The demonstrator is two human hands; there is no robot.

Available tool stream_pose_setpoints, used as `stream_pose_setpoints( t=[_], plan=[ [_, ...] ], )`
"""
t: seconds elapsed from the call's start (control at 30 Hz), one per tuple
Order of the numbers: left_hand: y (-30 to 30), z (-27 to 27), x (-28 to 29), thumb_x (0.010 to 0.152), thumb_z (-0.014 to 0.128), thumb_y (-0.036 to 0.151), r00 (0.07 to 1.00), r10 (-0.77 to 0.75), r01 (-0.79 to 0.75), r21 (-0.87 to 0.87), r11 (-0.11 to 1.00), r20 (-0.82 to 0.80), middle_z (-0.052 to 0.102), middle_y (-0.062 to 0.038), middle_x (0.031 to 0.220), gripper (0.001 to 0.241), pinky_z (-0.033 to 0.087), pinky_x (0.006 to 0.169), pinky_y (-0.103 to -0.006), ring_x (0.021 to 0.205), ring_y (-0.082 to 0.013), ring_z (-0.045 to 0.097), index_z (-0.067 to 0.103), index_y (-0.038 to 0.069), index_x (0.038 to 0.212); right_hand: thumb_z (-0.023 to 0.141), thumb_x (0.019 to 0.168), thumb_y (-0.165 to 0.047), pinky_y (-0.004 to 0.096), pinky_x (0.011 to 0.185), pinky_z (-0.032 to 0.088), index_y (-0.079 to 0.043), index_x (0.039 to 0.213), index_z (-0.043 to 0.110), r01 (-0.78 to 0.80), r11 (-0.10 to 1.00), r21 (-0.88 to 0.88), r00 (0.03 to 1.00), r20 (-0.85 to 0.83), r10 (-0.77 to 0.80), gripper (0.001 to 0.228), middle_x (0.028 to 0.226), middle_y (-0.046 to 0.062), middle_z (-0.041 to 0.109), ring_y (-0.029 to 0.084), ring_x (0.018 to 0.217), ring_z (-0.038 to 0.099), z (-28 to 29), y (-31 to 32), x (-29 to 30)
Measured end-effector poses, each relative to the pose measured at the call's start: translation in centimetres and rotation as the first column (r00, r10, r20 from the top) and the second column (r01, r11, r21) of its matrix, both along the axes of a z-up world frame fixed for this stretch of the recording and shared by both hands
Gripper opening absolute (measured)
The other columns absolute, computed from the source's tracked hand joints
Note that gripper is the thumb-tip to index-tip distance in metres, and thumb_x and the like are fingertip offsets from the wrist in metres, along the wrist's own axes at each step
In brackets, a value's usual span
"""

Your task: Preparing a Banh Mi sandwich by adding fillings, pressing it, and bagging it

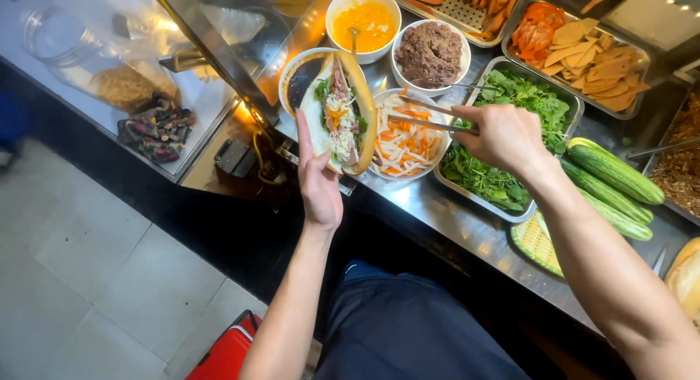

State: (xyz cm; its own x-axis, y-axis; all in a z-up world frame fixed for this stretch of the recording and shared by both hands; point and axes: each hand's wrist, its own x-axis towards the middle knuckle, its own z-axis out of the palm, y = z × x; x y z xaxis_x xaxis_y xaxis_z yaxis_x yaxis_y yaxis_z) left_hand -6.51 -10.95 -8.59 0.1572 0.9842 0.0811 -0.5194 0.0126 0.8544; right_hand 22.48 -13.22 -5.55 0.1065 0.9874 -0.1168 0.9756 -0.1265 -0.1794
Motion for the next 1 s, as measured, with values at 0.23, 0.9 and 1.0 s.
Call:
stream_pose_setpoints(
  t=[0.23,0.9,1.0],
  plan=[
    [-0.9,0.8,0.1,0.095,0.042,0.02,1.0,0.016,-0.016,-0.001,1.0,-0.017,-0.01,-0.011,0.175,0.08,0.018,0.119,-0.073,0.159,-0.0429,-0.003,0.009,0.027,0.168,0.069,0.097,-0.034,0.044,0.075,0.056,-0.023,0.138,0.072,0.023,0.998,-0.051,0.996,-0.085,-0.027,0.042,0.104,0.016,0.08,0.038,0.079,0.076,3.9,-3.0,0.2],
    [0.2,-1.2,1.1,0.09,0.048,0.016,0.999,0.024,-0.022,-0.083,0.996,0.029,0.013,-0.004,0.177,0.078,0.037,0.057,-0.0151,0.121,-0.0083,0.055,0.023,0.021,0.164,0.069,0.094,-0.04,0.034,0.047,0.026,-0.028,0.139,0.069,0.183,0.948,-0.26,0.934,-0.255,-0.25,0.047,0.045,0.007,0.054,0.016,0.04,0.035,6.3,-5.8,0.3],
    [0.2,-1.1,1.1,0.09,0.048,0.016,0.997,0.01,-0.002,-0.104,0.995,0.08,0.015,-0.004,0.176,0.079,0.054,0.078,-0.0218,0.149,-0.0242,0.04,0.022,0.021,0.164,0.071,0.091,-0.047,0.033,0.058,0.042,-0.035,0.143,0.064,0.19,0.922,-0.338,0.963,-0.119,-0.242,0.053,0.077,0.007,0.078,0.018,0.052,0.052,4.4,-4.4,-0.4]
  ],
)
